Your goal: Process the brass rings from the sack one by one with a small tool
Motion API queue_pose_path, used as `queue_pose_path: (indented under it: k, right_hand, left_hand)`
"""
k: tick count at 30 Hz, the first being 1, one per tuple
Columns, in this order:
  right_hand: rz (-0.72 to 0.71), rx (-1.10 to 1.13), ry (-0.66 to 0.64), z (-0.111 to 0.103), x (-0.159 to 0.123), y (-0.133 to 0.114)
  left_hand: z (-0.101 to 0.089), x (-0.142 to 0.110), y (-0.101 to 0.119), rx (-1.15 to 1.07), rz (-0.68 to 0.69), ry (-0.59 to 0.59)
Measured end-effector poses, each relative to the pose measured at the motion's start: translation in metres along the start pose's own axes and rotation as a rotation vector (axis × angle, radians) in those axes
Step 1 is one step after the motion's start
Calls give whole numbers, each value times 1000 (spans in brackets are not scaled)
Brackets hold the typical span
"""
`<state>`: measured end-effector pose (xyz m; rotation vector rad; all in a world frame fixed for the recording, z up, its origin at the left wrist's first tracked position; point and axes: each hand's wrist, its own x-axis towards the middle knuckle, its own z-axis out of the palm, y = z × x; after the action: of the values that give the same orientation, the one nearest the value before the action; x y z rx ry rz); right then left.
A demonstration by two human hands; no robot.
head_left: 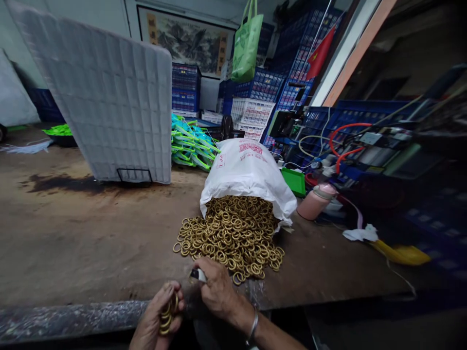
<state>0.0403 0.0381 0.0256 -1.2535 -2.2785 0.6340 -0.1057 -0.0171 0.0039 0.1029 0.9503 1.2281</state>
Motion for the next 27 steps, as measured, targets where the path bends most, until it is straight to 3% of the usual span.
queue_pose_path:
  k: [7, 13, 18, 22, 27]
  right_hand:
    - [-2, 112, 8, -18, -42, 3]
    - [69, 105, 55, -26, -64, 13]
    - [282, 329, 58, -28, -69, 24]
    - [415, 589, 39, -33, -72, 31]
    - [431, 674, 69, -35, -81, 43]
  left_hand:
    - [34, -9, -36, 170, -79, -50]
    - [42, -13, -56, 284, -88, -158]
    - [50, -9, -66, 583, 144, -84]
    - [62, -16, -65, 766, 370, -171]
    - [67, -20, -72, 725, 127, -261]
